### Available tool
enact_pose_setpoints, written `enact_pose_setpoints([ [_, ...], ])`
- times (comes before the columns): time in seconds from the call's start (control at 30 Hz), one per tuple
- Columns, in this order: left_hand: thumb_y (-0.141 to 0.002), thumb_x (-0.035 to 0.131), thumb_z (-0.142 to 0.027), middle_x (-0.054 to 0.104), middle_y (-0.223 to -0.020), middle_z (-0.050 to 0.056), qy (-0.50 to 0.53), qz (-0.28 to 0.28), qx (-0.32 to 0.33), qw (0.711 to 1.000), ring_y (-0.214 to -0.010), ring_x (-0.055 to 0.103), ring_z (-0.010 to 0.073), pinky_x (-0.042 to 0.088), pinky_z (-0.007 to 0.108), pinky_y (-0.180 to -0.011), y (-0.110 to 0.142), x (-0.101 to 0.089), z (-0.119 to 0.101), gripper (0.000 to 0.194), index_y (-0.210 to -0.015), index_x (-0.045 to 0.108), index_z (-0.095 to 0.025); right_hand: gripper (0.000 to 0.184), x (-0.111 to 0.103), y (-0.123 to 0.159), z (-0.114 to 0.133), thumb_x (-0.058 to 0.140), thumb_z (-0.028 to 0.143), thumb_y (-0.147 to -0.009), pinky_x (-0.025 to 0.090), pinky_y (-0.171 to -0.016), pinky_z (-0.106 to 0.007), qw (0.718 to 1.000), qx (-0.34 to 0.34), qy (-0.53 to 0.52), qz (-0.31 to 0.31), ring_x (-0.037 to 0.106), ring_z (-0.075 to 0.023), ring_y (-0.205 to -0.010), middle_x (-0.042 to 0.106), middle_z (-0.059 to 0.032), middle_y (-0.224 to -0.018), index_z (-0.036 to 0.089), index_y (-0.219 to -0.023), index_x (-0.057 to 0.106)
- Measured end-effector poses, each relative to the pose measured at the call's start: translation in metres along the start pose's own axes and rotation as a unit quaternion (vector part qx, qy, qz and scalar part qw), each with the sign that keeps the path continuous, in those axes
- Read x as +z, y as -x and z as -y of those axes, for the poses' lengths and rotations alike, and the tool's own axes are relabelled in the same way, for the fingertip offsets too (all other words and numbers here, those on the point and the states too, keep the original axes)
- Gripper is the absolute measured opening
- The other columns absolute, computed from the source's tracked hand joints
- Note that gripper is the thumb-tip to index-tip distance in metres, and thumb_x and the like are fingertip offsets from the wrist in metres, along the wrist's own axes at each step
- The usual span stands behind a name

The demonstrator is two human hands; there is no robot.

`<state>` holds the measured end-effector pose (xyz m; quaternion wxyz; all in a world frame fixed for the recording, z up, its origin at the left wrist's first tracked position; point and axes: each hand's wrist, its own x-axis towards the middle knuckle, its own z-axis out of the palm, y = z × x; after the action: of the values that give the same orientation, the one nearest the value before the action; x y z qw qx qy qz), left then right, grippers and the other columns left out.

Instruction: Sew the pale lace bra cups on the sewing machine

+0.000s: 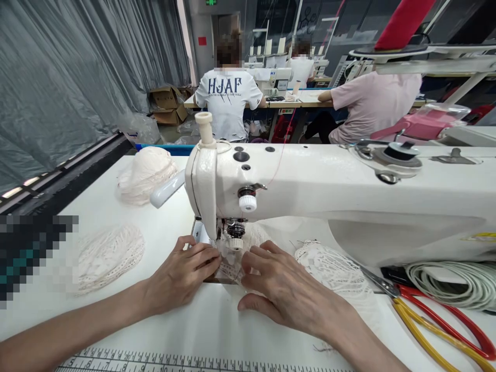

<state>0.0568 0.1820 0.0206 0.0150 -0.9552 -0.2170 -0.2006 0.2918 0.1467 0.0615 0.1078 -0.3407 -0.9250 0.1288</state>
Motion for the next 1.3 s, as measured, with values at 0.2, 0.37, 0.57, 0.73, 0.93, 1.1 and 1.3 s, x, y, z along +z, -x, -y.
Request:
enact_pose_setpoints([
  [0.2, -0.074, 0.048, -0.003, 0.061, -0.096, 0.007, -0.010, 0.003, -0.001, 1.000, -0.092, 0.053, 0.0187, 0.031, 0.039, -0.081, 0.001, 0.001, 0.000, 0.030, -0.103, 0.056, -0.011, 0.039, 0.026, -0.015, 0.001, 0.031, 0.040, -0.096, 0.042, -0.068, -0.032, 0.986, -0.020, 0.055, -0.158, 0.058, -0.0176, -0.075, 0.065, -0.0089, -0.093, 0.015, -0.100, 0.060],
  [0.37, -0.075, 0.047, -0.005, 0.060, -0.096, 0.009, -0.008, 0.010, -0.004, 1.000, -0.092, 0.053, 0.0192, 0.030, 0.039, -0.082, 0.001, 0.000, 0.002, 0.029, -0.102, 0.056, -0.011, 0.036, 0.041, -0.020, -0.005, 0.033, 0.038, -0.096, 0.042, -0.070, -0.034, 0.979, -0.012, 0.093, -0.179, 0.061, -0.0180, -0.074, 0.067, -0.0095, -0.100, 0.014, -0.102, 0.059],
  [0.57, -0.075, 0.047, -0.005, 0.060, -0.097, 0.008, 0.004, 0.006, -0.009, 1.000, -0.090, 0.054, 0.0180, 0.028, 0.039, -0.082, -0.003, 0.001, 0.012, 0.029, -0.103, 0.054, -0.011, 0.038, 0.040, -0.026, -0.012, 0.031, 0.039, -0.097, 0.042, -0.073, -0.036, 0.976, -0.007, 0.114, -0.188, 0.063, -0.0192, -0.074, 0.070, -0.0094, -0.092, 0.016, -0.107, 0.059],
  [0.73, -0.079, 0.045, -0.006, 0.061, -0.096, 0.005, 0.015, -0.006, -0.021, 1.000, -0.088, 0.055, 0.0149, 0.026, 0.038, -0.085, -0.006, 0.004, 0.026, 0.028, -0.105, 0.053, -0.014, 0.046, 0.045, -0.030, -0.018, 0.024, 0.041, -0.097, 0.042, -0.074, -0.039, 0.967, 0.006, 0.164, -0.196, 0.063, -0.0212, -0.073, 0.071, -0.0112, -0.086, 0.012, -0.111, 0.057],
  [0.93, -0.080, 0.045, -0.005, 0.060, -0.096, 0.003, 0.005, -0.010, -0.030, 0.999, -0.085, 0.056, 0.0129, 0.025, 0.037, -0.087, -0.006, 0.005, 0.028, 0.030, -0.108, 0.051, -0.015, 0.042, 0.046, -0.030, -0.016, 0.025, 0.041, -0.097, 0.041, -0.077, -0.038, 0.965, 0.009, 0.163, -0.204, 0.062, -0.0206, -0.078, 0.070, -0.0081, -0.096, 0.021, -0.114, 0.057],
  [1.1, -0.082, 0.044, -0.006, 0.061, -0.098, 0.005, -0.011, -0.008, -0.023, 1.000, -0.085, 0.057, 0.0141, 0.025, 0.038, -0.090, -0.005, 0.002, 0.025, 0.031, -0.111, 0.050, -0.014, 0.039, 0.043, -0.025, -0.007, 0.033, 0.043, -0.095, 0.040, -0.080, -0.039, 0.972, -0.031, 0.145, -0.180, 0.061, -0.0212, -0.083, 0.067, -0.0106, -0.103, 0.018, -0.114, 0.057],
  [1.3, -0.082, 0.041, -0.003, 0.061, -0.102, 0.007, -0.009, 0.001, -0.014, 1.000, -0.086, 0.057, 0.0135, 0.025, 0.038, -0.094, 0.000, 0.002, 0.026, 0.030, -0.108, 0.052, -0.012, 0.037, 0.042, -0.023, 0.004, 0.040, 0.045, -0.093, 0.040, -0.073, -0.034, 0.975, -0.063, 0.113, -0.182, 0.060, -0.0194, -0.080, 0.067, -0.0083, -0.091, 0.015, -0.101, 0.061],
])
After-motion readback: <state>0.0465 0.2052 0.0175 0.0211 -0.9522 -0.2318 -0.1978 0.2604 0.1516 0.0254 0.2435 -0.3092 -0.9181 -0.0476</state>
